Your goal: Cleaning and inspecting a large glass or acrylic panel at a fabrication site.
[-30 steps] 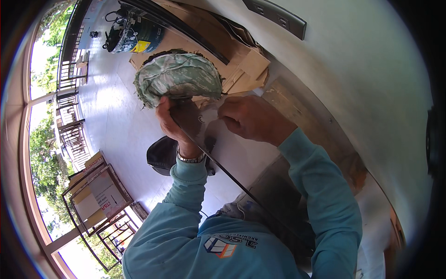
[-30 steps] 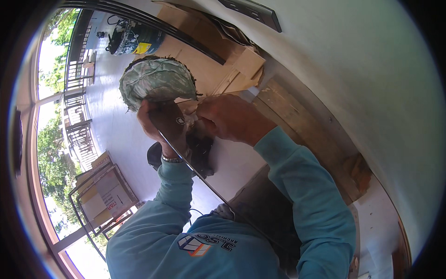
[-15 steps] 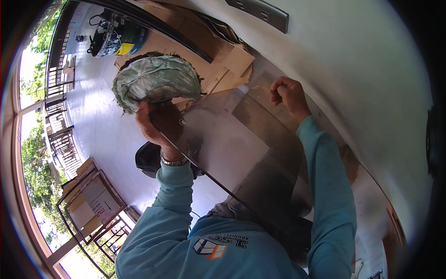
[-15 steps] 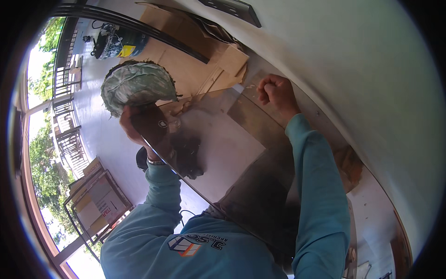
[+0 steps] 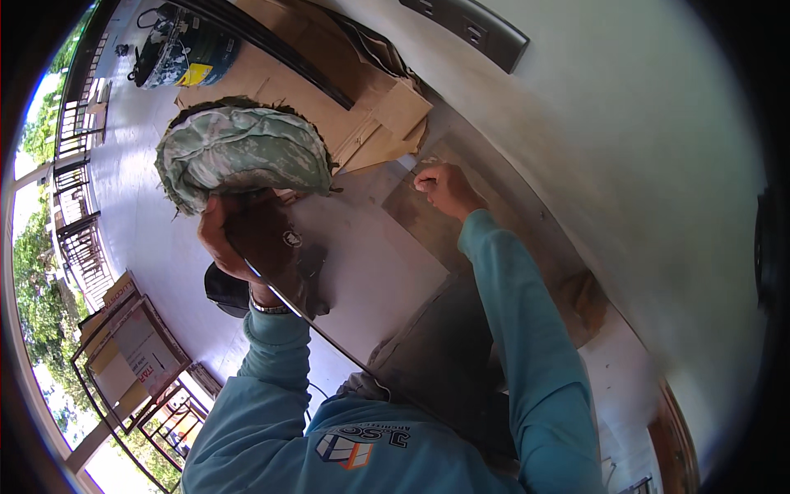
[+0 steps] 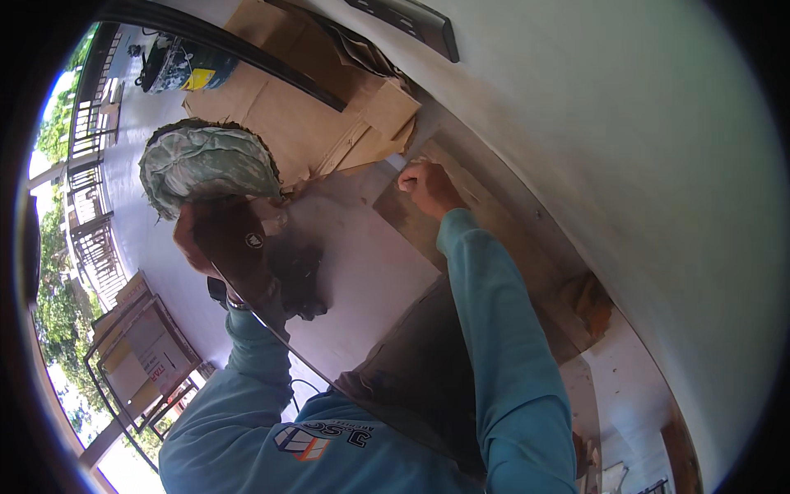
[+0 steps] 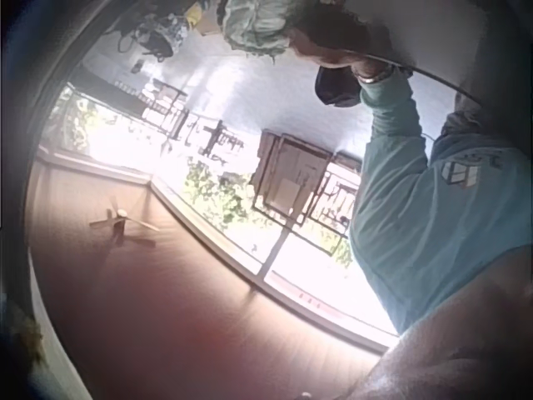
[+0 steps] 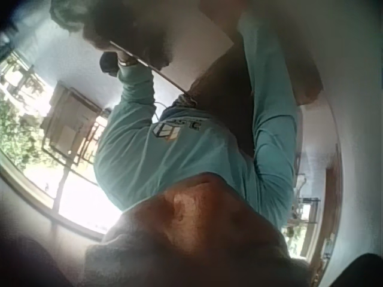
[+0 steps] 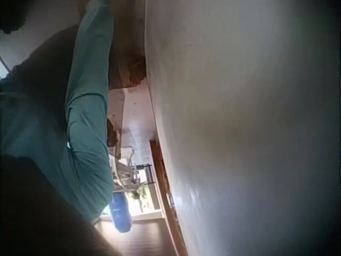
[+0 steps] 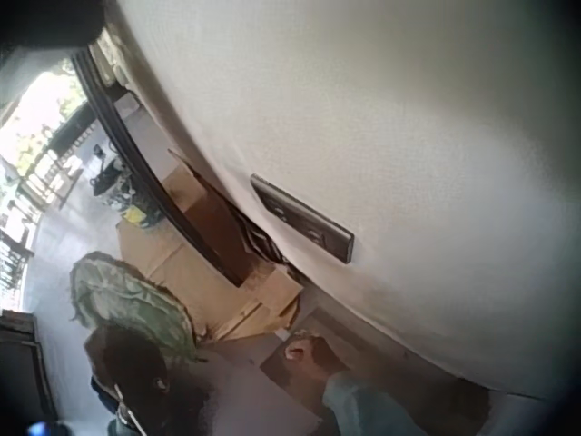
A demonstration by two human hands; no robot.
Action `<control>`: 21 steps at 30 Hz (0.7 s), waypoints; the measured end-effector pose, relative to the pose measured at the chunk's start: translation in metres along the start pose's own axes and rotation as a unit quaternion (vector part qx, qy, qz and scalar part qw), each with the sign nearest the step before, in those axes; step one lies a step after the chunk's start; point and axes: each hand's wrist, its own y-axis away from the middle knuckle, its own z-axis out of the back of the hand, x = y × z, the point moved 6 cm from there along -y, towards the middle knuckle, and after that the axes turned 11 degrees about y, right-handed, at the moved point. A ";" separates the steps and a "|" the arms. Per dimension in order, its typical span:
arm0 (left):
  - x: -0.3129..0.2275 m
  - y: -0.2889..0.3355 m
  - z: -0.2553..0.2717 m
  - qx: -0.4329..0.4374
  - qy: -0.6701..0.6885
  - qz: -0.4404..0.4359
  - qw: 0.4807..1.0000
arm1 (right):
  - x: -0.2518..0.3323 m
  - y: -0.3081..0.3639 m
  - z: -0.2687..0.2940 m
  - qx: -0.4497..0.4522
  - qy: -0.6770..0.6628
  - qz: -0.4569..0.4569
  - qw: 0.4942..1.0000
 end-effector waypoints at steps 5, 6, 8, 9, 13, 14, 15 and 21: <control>-0.012 -0.003 -0.011 0.065 -0.103 -0.044 0.992 | 0.004 -0.010 -0.007 0.052 0.059 -0.061 0.995; -0.007 -0.003 -0.009 0.063 -0.110 -0.040 0.991 | 0.009 -0.011 -0.008 0.060 0.059 -0.061 0.995; -0.002 -0.003 -0.003 -0.005 0.039 -0.081 0.996 | 0.006 -0.013 -0.006 0.074 0.052 -0.072 0.993; -0.002 -0.002 -0.001 -0.006 0.037 -0.079 0.996 | 0.003 -0.015 -0.010 0.078 0.052 -0.073 0.993; 0.018 -0.004 0.007 -0.115 0.281 0.178 0.936 | 0.006 -0.012 -0.010 0.004 0.154 0.090 0.984; 0.026 -0.001 0.006 -0.134 0.322 0.276 0.896 | 0.007 -0.009 -0.010 -0.004 0.159 0.104 0.982; 0.025 -0.001 0.005 -0.134 0.320 0.277 0.896 | 0.007 -0.008 -0.011 -0.002 0.158 0.104 0.982; 0.009 0.000 -0.001 -0.155 0.241 0.115 0.951 | 0.005 -0.003 -0.016 0.004 0.210 0.129 0.969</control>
